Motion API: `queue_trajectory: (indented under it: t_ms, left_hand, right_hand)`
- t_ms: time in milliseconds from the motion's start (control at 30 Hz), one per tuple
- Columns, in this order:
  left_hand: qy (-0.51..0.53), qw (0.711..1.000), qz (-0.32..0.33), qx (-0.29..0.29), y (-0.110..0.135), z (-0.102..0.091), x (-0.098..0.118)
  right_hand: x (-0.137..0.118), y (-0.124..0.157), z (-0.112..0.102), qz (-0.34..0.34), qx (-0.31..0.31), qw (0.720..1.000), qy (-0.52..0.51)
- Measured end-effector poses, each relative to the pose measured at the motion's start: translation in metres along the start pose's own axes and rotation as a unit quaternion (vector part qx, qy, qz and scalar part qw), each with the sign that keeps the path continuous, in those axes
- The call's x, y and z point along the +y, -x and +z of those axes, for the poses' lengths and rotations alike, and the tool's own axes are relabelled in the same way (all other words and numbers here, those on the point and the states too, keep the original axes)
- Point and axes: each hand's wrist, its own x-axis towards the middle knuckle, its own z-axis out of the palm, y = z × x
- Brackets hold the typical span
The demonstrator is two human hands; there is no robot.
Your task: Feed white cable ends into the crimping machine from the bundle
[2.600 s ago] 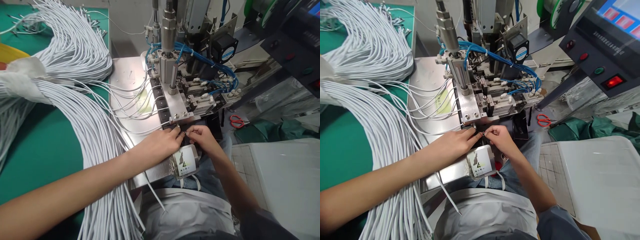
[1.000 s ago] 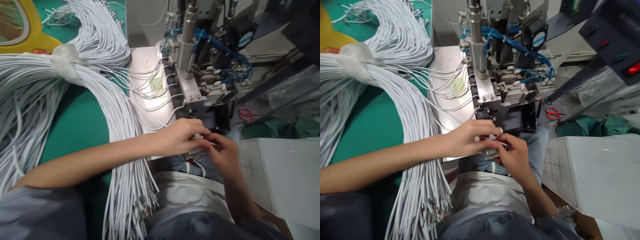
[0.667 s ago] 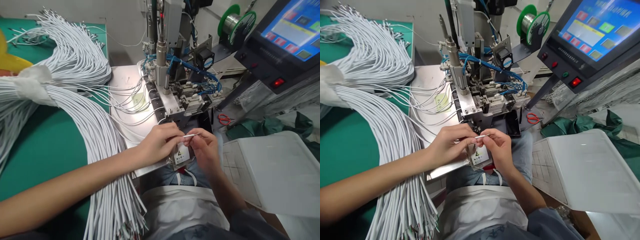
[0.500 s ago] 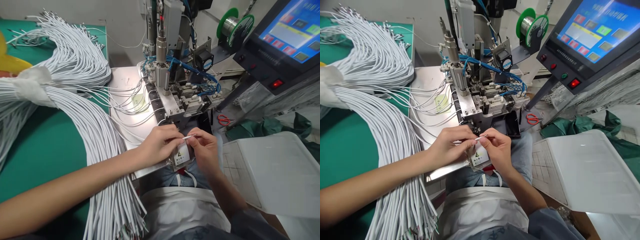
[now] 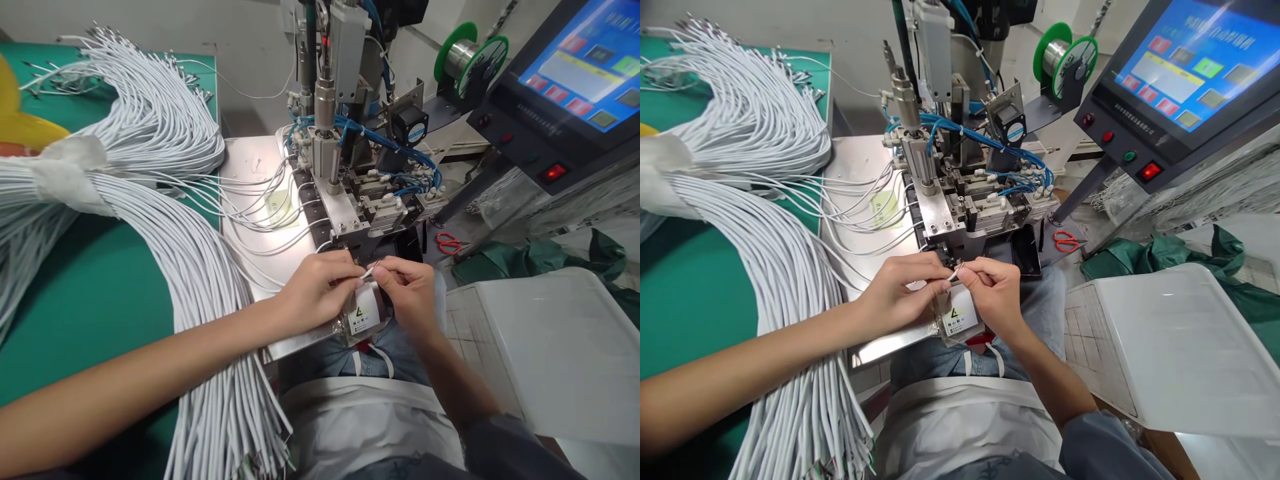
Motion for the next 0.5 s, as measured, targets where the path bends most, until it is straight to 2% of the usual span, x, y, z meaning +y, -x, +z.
queue_trajectory:
  t_ms: [67,200,267,433,500]
  left_hand:
    - [0.015,1.0,-0.003,-0.001,0.0,-0.001,0.001]
    - [-0.005,1.0,0.003,-0.025,0.0,-0.001,-0.001]
    - [-0.021,0.999,0.008,-0.023,0.0,-0.001,-0.002]
    - [-0.012,1.0,0.012,0.009,0.001,0.002,0.0]
    - [-0.015,1.0,0.01,0.008,0.001,0.002,0.001]
  right_hand:
    - [0.0,0.0,0.001,0.001,0.001,1.0,-0.014]
    - [-0.001,-0.009,-0.009,0.003,-0.079,0.997,-0.017]
    - [-0.001,-0.011,-0.012,-0.002,-0.083,0.996,-0.015]
    - [0.005,0.0,0.005,-0.014,-0.009,0.999,-0.05]
    - [0.008,0.006,0.013,-0.026,0.027,0.999,-0.03]
